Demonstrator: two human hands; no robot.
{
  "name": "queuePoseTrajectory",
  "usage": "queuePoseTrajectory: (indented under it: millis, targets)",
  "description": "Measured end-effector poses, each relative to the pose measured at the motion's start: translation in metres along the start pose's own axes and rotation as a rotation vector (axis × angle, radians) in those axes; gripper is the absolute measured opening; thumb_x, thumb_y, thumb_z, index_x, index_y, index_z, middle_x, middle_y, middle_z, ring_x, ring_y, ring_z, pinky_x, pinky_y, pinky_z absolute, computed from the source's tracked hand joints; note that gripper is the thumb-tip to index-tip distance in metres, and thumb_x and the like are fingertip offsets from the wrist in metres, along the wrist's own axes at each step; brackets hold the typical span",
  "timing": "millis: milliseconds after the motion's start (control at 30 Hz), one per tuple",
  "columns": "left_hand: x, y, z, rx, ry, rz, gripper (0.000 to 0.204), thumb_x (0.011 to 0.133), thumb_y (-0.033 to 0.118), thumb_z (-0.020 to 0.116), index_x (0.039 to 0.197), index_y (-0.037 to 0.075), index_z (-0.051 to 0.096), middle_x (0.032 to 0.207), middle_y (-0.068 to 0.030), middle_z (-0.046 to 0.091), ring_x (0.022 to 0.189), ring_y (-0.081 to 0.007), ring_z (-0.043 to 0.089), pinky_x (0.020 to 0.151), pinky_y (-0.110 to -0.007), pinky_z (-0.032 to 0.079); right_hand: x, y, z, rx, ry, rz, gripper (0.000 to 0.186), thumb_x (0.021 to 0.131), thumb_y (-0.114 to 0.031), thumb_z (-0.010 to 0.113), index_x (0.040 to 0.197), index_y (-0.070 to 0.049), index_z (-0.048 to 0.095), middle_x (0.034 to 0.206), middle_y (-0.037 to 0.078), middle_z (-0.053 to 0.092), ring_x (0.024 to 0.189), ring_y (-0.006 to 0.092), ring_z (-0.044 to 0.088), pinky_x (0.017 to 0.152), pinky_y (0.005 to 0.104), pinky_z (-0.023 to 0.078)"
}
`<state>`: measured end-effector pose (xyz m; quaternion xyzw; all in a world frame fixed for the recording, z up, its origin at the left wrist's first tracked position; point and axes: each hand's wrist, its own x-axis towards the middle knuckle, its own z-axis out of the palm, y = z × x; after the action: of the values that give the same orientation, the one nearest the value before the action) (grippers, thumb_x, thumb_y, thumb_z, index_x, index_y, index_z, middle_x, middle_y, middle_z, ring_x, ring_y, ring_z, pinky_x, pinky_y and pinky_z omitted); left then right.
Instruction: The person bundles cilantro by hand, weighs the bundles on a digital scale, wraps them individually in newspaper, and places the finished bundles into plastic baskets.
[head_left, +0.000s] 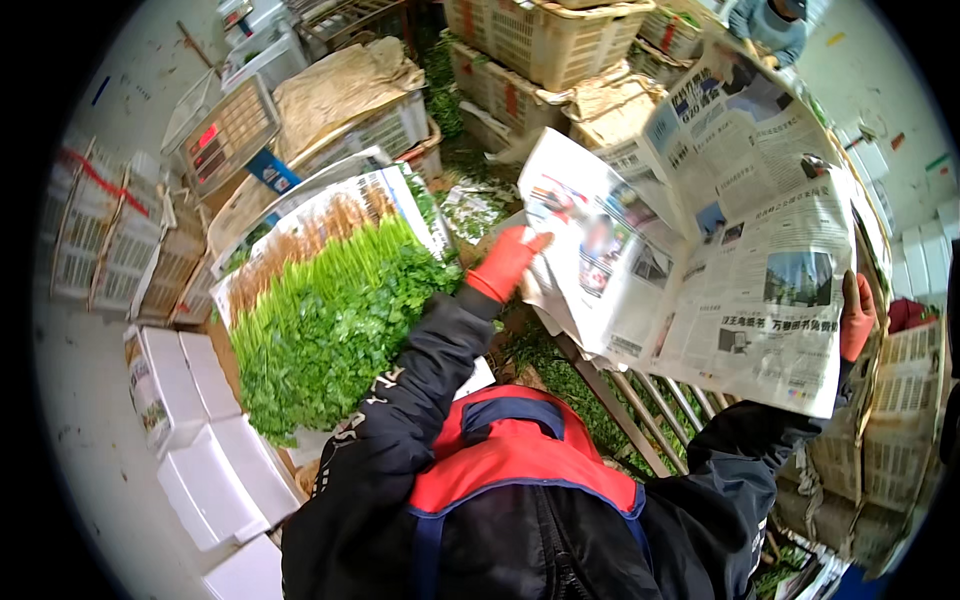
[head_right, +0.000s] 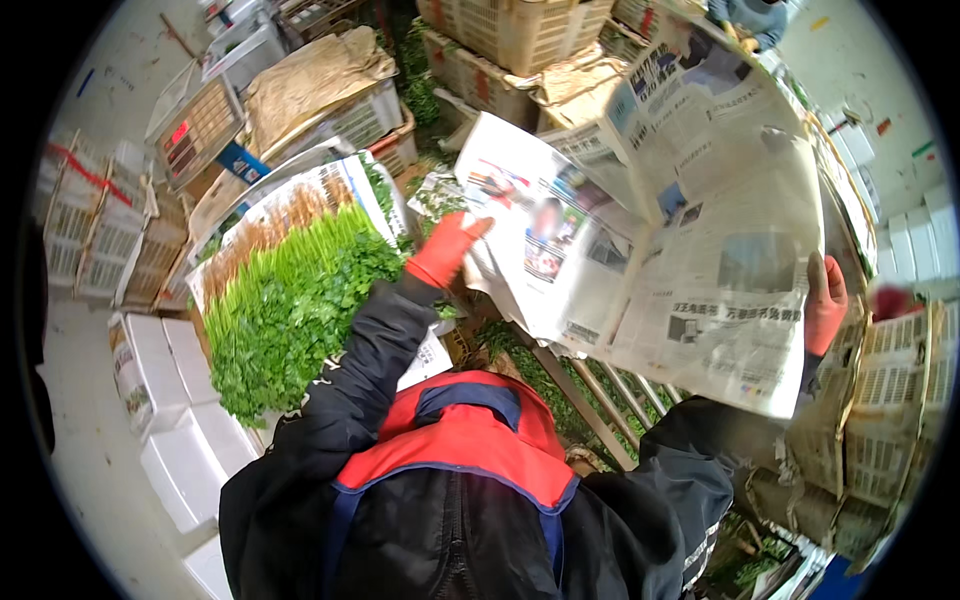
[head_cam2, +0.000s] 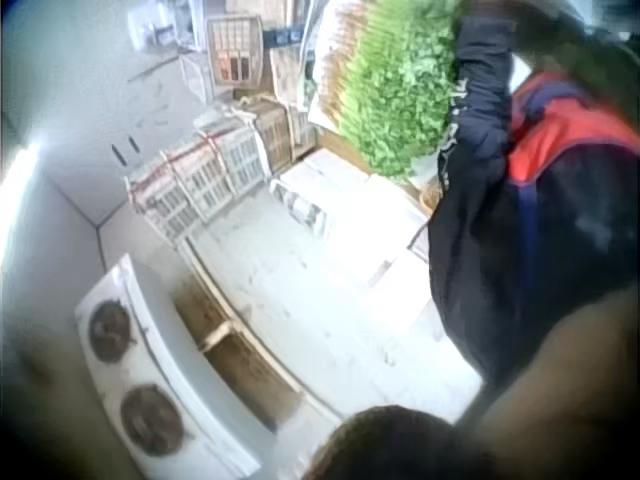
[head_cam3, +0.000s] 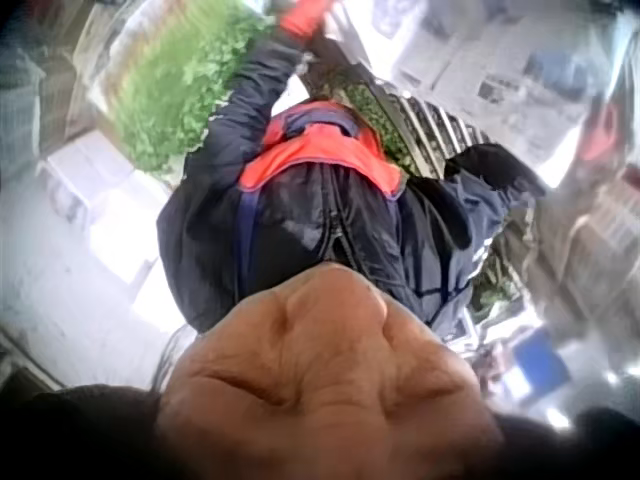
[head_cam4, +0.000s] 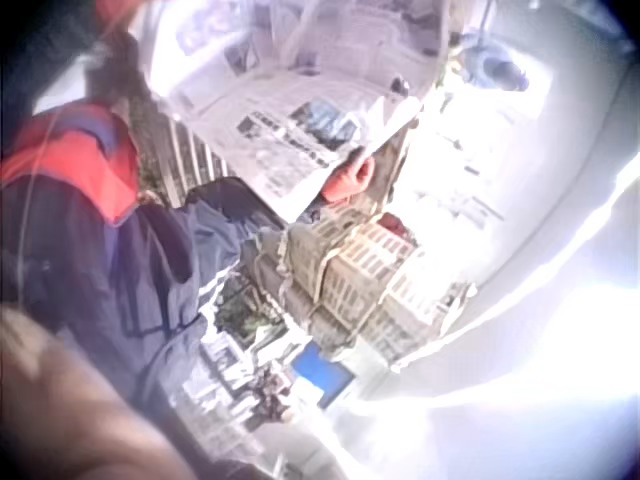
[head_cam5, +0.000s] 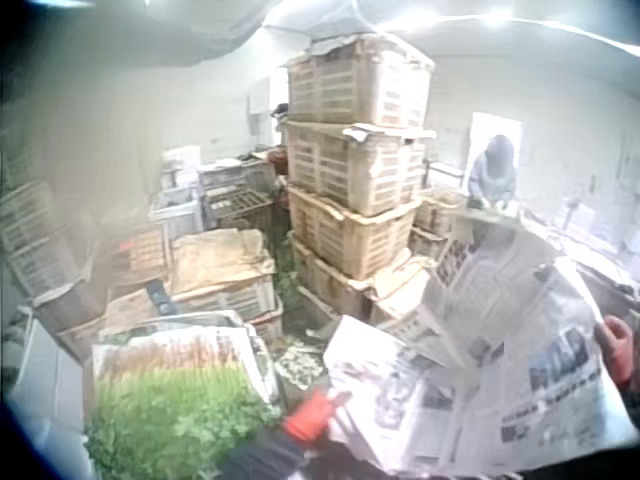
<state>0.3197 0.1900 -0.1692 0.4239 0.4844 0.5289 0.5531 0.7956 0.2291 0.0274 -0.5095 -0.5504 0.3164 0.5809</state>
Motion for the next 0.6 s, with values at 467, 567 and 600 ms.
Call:
queuePoseTrajectory:
  millis: [467,567,600]
  targets:
    - [0.109,-0.074,-0.129,0.391,0.152,-0.154,0.035,0.079,0.021,0.069,0.104,-0.004,0.064,0.1,-0.0135,0.068,0.088,-0.0234,0.063,0.079,-0.034,0.046,-0.221,0.36,-0.236,-0.639,0.281,0.583,0.026,0.073,-0.026,0.079,0.075,-0.002,0.069,0.069,-0.003,0.06,0.063,0.0091,0.05,0.06,0.0275,0.042]
    - [0.115,-0.076,-0.046,0.967,0.359,0.125,0.048,0.077,0.02,0.069,0.117,-0.004,0.056,0.109,-0.0184,0.062,0.095,-0.0305,0.061,0.082,-0.036,0.047,-0.266,0.333,-0.286,-0.632,0.359,0.578,0.024,0.076,-0.024,0.075,0.075,-0.002,0.066,0.068,-0.002,0.059,0.063,0.0096,0.05,0.06,0.028,0.043]
    - [0.102,-0.057,-0.015,1.234,0.521,0.258,0.051,0.077,0.019,0.069,0.12,-0.004,0.054,0.11,-0.0194,0.061,0.097,-0.0318,0.06,0.084,-0.037,0.047,-0.27,0.324,-0.282,-0.413,0.332,0.614,0.023,0.078,-0.024,0.073,0.079,-0.002,0.067,0.07,-0.001,0.06,0.064,0.0106,0.052,0.061,0.0282,0.044]
